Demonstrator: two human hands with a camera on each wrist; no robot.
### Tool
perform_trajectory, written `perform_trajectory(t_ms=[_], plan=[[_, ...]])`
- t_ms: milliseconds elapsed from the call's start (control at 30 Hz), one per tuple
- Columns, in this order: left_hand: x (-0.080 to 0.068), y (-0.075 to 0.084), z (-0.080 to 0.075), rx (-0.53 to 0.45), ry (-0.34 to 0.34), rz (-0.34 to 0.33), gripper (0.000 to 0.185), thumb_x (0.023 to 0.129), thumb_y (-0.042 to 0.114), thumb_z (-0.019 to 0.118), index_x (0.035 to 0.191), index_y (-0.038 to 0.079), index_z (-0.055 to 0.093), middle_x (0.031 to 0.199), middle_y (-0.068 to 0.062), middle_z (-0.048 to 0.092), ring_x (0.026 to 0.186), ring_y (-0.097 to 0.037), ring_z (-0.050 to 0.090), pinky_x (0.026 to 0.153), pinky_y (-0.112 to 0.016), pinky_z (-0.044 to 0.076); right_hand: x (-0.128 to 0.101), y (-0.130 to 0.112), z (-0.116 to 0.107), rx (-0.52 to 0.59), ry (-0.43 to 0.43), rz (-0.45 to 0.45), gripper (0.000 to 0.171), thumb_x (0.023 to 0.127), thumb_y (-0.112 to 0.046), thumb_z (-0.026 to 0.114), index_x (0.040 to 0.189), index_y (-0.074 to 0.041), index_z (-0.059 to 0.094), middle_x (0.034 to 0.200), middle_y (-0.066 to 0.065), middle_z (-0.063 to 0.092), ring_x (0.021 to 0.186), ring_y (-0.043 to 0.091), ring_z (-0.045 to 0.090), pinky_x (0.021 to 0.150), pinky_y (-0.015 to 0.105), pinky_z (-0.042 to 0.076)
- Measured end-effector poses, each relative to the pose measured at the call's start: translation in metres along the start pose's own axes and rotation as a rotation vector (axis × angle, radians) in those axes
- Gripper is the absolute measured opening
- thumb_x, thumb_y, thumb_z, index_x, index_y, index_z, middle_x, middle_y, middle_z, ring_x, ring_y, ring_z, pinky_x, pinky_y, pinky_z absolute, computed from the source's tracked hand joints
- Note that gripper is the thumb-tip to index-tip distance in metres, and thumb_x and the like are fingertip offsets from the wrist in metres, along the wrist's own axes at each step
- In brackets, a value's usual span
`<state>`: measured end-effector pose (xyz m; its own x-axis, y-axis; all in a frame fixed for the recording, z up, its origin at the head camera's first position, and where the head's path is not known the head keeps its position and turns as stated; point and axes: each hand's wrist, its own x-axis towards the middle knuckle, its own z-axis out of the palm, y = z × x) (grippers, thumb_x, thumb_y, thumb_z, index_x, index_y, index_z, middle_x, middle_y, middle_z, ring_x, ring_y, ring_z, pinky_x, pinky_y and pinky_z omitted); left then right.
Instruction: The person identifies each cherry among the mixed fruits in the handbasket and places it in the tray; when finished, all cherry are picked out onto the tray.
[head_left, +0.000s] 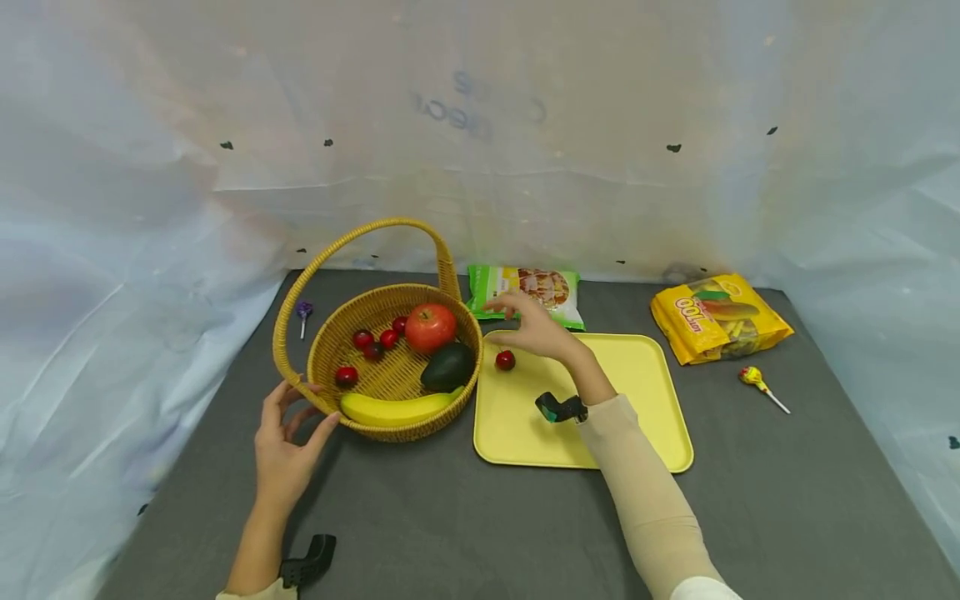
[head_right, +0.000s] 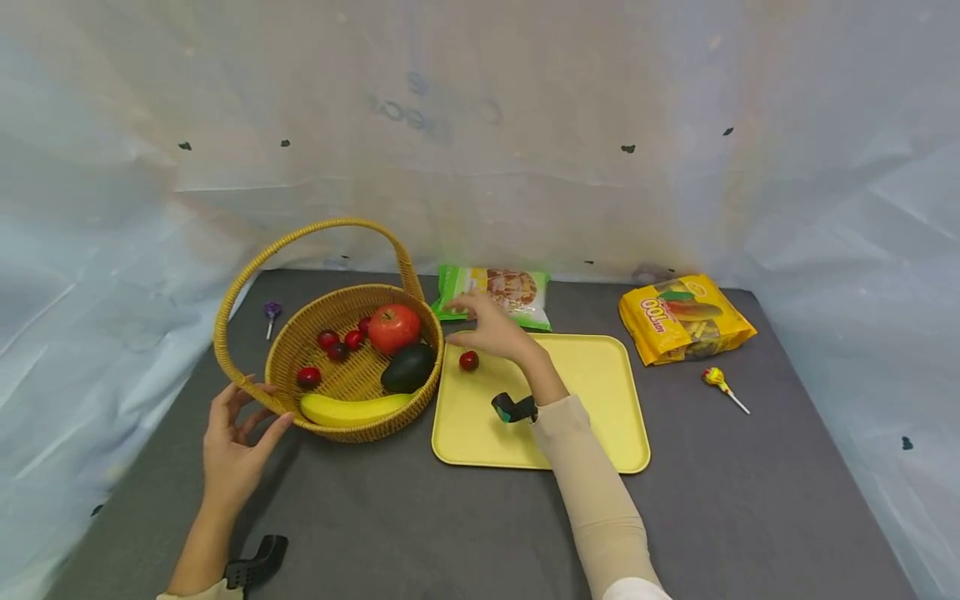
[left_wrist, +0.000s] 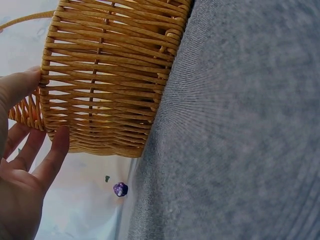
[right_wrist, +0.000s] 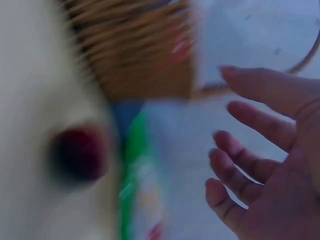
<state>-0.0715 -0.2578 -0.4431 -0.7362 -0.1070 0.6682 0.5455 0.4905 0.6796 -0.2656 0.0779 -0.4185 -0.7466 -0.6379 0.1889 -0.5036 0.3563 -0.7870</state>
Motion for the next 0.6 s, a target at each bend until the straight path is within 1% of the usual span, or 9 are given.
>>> perform_trajectory(t_ms=[67, 133, 200, 300, 400, 433, 467, 500, 600], plan=[[0.000, 0.000, 0.000, 0.000, 0.001, 0.005, 0.082, 0.066, -0.036, 0.068, 0.140, -0.014, 0.041, 0.112, -0.037, 0.054, 0.115, -0.023, 0.054, 0.092, -0.017, 0.054, 0.016, -0.021, 0.000, 0.003, 0.005, -0.060, 0.046, 0.091, -0.014, 0.074, 0.133, -0.001, 0.060, 0.121, 0.015, 0.056, 0.103, 0.037, 0.051, 0.080, 0.049, 0.049], [0.000, -0.001, 0.000, -0.004, 0.002, 0.009, 0.082, 0.066, -0.036, 0.069, 0.140, -0.014, 0.041, 0.112, -0.038, 0.054, 0.114, -0.025, 0.054, 0.092, -0.017, 0.054, 0.034, -0.042, 0.006, 0.029, -0.034, -0.120, 0.045, 0.093, -0.014, 0.072, 0.134, -0.002, 0.059, 0.123, 0.013, 0.057, 0.108, 0.033, 0.054, 0.085, 0.047, 0.052], [0.000, -0.002, 0.000, -0.006, 0.001, 0.014, 0.083, 0.066, -0.036, 0.069, 0.140, -0.014, 0.041, 0.111, -0.039, 0.054, 0.114, -0.027, 0.054, 0.092, -0.017, 0.054, 0.055, -0.061, 0.019, 0.061, -0.124, -0.165, 0.044, 0.094, -0.012, 0.071, 0.135, -0.001, 0.058, 0.126, 0.013, 0.059, 0.111, 0.032, 0.057, 0.091, 0.044, 0.053], [0.001, -0.002, 0.000, -0.004, 0.001, 0.016, 0.082, 0.066, -0.035, 0.069, 0.140, -0.014, 0.041, 0.112, -0.038, 0.054, 0.115, -0.026, 0.055, 0.092, -0.017, 0.053, 0.084, -0.082, 0.044, 0.074, -0.308, -0.193, 0.044, 0.095, -0.006, 0.068, 0.136, 0.002, 0.056, 0.130, 0.014, 0.060, 0.115, 0.030, 0.059, 0.096, 0.035, 0.054], [0.001, -0.002, -0.001, 0.003, 0.002, 0.009, 0.081, 0.067, -0.035, 0.069, 0.140, -0.014, 0.041, 0.113, -0.037, 0.055, 0.115, -0.025, 0.054, 0.092, -0.017, 0.054, 0.106, -0.093, 0.073, 0.036, -0.479, -0.171, 0.044, 0.095, -0.004, 0.067, 0.137, 0.003, 0.055, 0.131, 0.016, 0.060, 0.119, 0.030, 0.057, 0.097, 0.027, 0.052], [0.001, -0.002, -0.002, 0.008, 0.001, 0.007, 0.082, 0.066, -0.035, 0.069, 0.140, -0.014, 0.041, 0.113, -0.036, 0.055, 0.115, -0.026, 0.054, 0.092, -0.018, 0.054, 0.111, -0.095, 0.082, 0.031, -0.523, -0.160, 0.044, 0.095, -0.003, 0.067, 0.137, 0.004, 0.055, 0.133, 0.017, 0.059, 0.122, 0.031, 0.056, 0.099, 0.027, 0.051], [0.001, -0.002, -0.002, 0.012, 0.000, 0.002, 0.082, 0.067, -0.035, 0.070, 0.140, -0.013, 0.041, 0.113, -0.036, 0.055, 0.115, -0.026, 0.054, 0.091, -0.018, 0.054, 0.116, -0.095, 0.090, 0.028, -0.557, -0.147, 0.045, 0.094, -0.002, 0.067, 0.137, 0.004, 0.055, 0.134, 0.017, 0.058, 0.124, 0.031, 0.054, 0.101, 0.027, 0.050], [0.001, -0.002, -0.002, 0.017, -0.001, -0.001, 0.082, 0.067, -0.034, 0.070, 0.140, -0.013, 0.041, 0.114, -0.036, 0.055, 0.115, -0.026, 0.054, 0.091, -0.018, 0.054, 0.119, -0.095, 0.098, 0.028, -0.584, -0.125, 0.045, 0.094, -0.002, 0.067, 0.137, 0.003, 0.055, 0.135, 0.017, 0.058, 0.125, 0.030, 0.053, 0.101, 0.025, 0.050], [0.000, -0.001, -0.001, 0.027, -0.004, -0.010, 0.081, 0.067, -0.034, 0.070, 0.140, -0.014, 0.041, 0.114, -0.035, 0.055, 0.115, -0.026, 0.054, 0.092, -0.018, 0.054, 0.126, -0.093, 0.116, 0.031, -0.626, -0.063, 0.045, 0.093, -0.001, 0.067, 0.137, 0.002, 0.056, 0.139, 0.016, 0.056, 0.128, 0.027, 0.051, 0.100, 0.022, 0.049]])
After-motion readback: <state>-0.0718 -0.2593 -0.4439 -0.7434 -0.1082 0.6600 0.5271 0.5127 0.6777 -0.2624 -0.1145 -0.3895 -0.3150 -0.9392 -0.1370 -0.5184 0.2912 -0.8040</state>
